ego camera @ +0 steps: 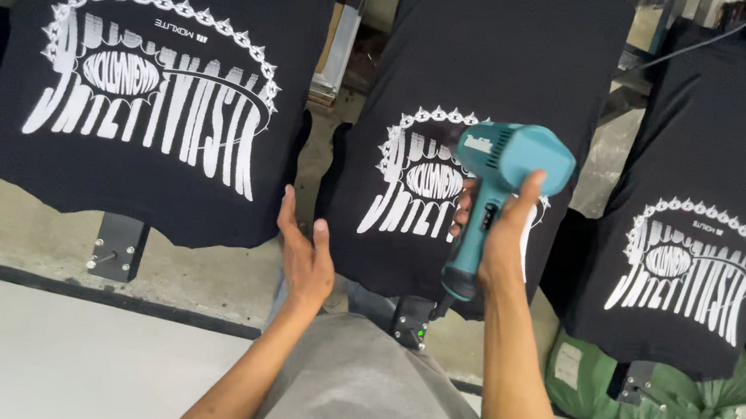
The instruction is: The person uses a handheld heat gun to apply heat to the printed designs on several black t-shirts laid out on a workbench. The person moves the heat gun over the graphics on each shirt in sequence.
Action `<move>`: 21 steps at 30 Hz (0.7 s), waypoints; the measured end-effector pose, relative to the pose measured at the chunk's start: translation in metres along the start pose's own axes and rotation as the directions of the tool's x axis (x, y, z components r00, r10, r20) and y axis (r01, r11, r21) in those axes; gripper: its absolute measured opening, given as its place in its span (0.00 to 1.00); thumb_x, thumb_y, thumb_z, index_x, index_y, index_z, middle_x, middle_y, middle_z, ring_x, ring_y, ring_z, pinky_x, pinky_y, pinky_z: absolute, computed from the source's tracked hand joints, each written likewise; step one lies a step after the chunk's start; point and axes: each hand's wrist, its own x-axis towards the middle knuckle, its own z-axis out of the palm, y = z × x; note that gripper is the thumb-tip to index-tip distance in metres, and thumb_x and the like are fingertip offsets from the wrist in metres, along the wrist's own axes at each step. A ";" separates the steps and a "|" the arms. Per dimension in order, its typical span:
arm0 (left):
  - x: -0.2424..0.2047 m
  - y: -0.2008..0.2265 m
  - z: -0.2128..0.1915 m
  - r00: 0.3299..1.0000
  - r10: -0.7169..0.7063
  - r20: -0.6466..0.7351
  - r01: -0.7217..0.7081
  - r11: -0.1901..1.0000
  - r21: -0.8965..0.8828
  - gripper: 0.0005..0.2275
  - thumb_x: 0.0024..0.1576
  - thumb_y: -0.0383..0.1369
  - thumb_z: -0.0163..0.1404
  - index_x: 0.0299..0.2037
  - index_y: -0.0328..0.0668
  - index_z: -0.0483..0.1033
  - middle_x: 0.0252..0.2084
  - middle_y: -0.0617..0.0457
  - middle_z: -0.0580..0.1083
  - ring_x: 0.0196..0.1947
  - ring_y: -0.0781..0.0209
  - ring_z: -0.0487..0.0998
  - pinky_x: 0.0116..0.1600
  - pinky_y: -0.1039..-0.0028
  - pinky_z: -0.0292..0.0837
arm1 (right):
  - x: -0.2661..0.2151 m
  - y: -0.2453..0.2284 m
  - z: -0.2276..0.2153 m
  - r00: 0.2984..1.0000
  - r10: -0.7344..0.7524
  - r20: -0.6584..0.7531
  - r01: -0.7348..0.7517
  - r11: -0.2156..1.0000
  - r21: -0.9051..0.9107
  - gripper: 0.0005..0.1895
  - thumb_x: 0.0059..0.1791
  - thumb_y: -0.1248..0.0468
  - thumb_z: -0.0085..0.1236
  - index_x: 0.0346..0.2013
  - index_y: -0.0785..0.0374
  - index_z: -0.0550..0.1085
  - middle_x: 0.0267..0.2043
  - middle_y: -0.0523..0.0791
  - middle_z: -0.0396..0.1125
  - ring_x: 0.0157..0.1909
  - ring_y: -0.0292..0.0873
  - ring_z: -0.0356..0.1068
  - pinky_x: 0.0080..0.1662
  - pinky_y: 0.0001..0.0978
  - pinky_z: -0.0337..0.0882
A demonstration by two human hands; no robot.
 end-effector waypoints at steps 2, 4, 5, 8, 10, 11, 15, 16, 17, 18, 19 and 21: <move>0.001 0.004 -0.001 1.000 -0.008 -0.003 0.008 1.000 -0.008 0.25 0.61 0.39 0.33 0.65 0.34 0.41 0.66 0.33 0.47 0.65 0.35 0.46 0.65 0.53 0.43 | -0.005 -0.007 0.002 0.999 0.015 0.033 -0.014 0.999 -0.036 0.48 0.36 0.24 0.22 0.30 0.67 0.68 0.18 0.45 0.59 0.16 0.37 0.60 0.17 0.30 0.66; 0.001 0.005 -0.001 1.000 -0.024 0.006 0.024 1.000 -0.018 0.25 0.61 0.39 0.33 0.65 0.34 0.41 0.66 0.33 0.46 0.65 0.35 0.45 0.65 0.52 0.42 | -0.010 -0.011 -0.002 0.998 0.036 0.049 -0.032 0.997 -0.074 0.49 0.36 0.23 0.22 0.30 0.67 0.68 0.18 0.45 0.59 0.15 0.37 0.59 0.16 0.30 0.65; 0.000 0.003 0.000 1.000 0.007 0.002 -0.007 1.000 0.007 0.25 0.61 0.39 0.34 0.64 0.33 0.42 0.66 0.31 0.47 0.65 0.35 0.46 0.65 0.53 0.43 | -0.011 -0.011 -0.004 0.999 0.026 0.023 -0.023 0.995 -0.095 0.49 0.37 0.24 0.22 0.30 0.68 0.68 0.18 0.46 0.59 0.16 0.38 0.60 0.17 0.30 0.66; -0.001 0.006 0.000 0.999 0.035 -0.008 -0.035 0.999 0.039 0.25 0.61 0.38 0.34 0.64 0.32 0.43 0.65 0.29 0.47 0.65 0.33 0.46 0.64 0.52 0.44 | -0.008 -0.008 -0.009 1.000 0.002 -0.018 -0.004 0.990 -0.138 0.47 0.38 0.25 0.25 0.30 0.68 0.68 0.18 0.46 0.60 0.16 0.38 0.61 0.17 0.30 0.66; -0.001 0.015 0.001 0.999 0.036 -0.003 -0.036 0.998 0.042 0.25 0.61 0.38 0.34 0.64 0.32 0.43 0.65 0.29 0.47 0.64 0.32 0.46 0.64 0.50 0.43 | -0.012 -0.009 -0.014 0.999 -0.019 -0.044 0.012 0.988 -0.155 0.45 0.39 0.25 0.28 0.30 0.67 0.68 0.18 0.45 0.60 0.16 0.37 0.61 0.17 0.30 0.67; -0.001 0.020 0.000 1.000 0.018 0.001 -0.018 1.000 -0.005 0.25 0.61 0.38 0.33 0.64 0.31 0.42 0.65 0.28 0.47 0.64 0.31 0.45 0.64 0.51 0.42 | -0.016 -0.010 -0.016 1.000 0.026 -0.007 -0.026 0.985 -0.168 0.47 0.38 0.24 0.26 0.30 0.68 0.68 0.18 0.45 0.60 0.16 0.37 0.60 0.17 0.30 0.66; -0.001 0.009 0.002 0.999 0.029 0.027 -0.028 0.999 -0.016 0.25 0.62 0.40 0.33 0.64 0.33 0.42 0.66 0.30 0.45 0.65 0.32 0.42 0.65 0.50 0.40 | -0.026 -0.014 -0.019 0.995 0.088 0.039 -0.082 0.986 -0.144 0.52 0.36 0.23 0.19 0.31 0.70 0.68 0.18 0.46 0.58 0.16 0.38 0.59 0.16 0.31 0.64; -0.003 0.008 0.001 0.999 0.027 0.031 -0.027 1.000 -0.014 0.25 0.62 0.40 0.33 0.64 0.33 0.42 0.66 0.30 0.45 0.65 0.32 0.42 0.65 0.50 0.40 | -0.025 -0.006 -0.024 0.995 0.091 0.036 -0.085 0.986 -0.141 0.52 0.36 0.23 0.19 0.31 0.70 0.68 0.18 0.46 0.58 0.16 0.38 0.59 0.16 0.31 0.64; -0.004 0.007 -0.002 0.999 0.018 0.047 -0.018 1.000 -0.004 0.25 0.62 0.41 0.33 0.64 0.35 0.42 0.66 0.31 0.45 0.65 0.33 0.42 0.65 0.51 0.41 | -0.023 0.001 -0.027 0.998 0.065 0.022 -0.061 0.986 -0.158 0.49 0.38 0.24 0.22 0.31 0.69 0.68 0.19 0.46 0.58 0.16 0.38 0.60 0.17 0.30 0.65; -0.004 0.006 -0.004 0.998 0.009 0.062 -0.009 1.000 0.006 0.26 0.61 0.42 0.33 0.65 0.36 0.41 0.66 0.32 0.45 0.65 0.33 0.42 0.65 0.51 0.41 | -0.021 0.008 -0.030 0.999 0.040 0.008 -0.037 0.984 -0.175 0.47 0.39 0.24 0.25 0.30 0.68 0.68 0.19 0.46 0.59 0.17 0.38 0.61 0.18 0.30 0.66; -0.004 0.005 -0.005 0.998 0.019 0.064 -0.019 1.000 0.006 0.26 0.61 0.42 0.33 0.65 0.36 0.41 0.66 0.32 0.45 0.65 0.33 0.42 0.65 0.51 0.41 | -0.026 0.004 -0.028 0.999 0.032 0.010 -0.030 0.985 -0.168 0.47 0.39 0.24 0.25 0.30 0.68 0.68 0.19 0.46 0.59 0.17 0.38 0.61 0.18 0.30 0.66; -0.007 0.003 -0.007 0.997 -0.018 0.080 0.016 0.999 0.030 0.26 0.61 0.41 0.33 0.65 0.37 0.40 0.67 0.32 0.44 0.65 0.32 0.42 0.65 0.51 0.39 | -0.040 -0.002 -0.027 0.993 0.111 0.039 -0.103 0.979 -0.175 0.51 0.37 0.22 0.23 0.31 0.70 0.68 0.19 0.47 0.59 0.16 0.39 0.60 0.16 0.32 0.65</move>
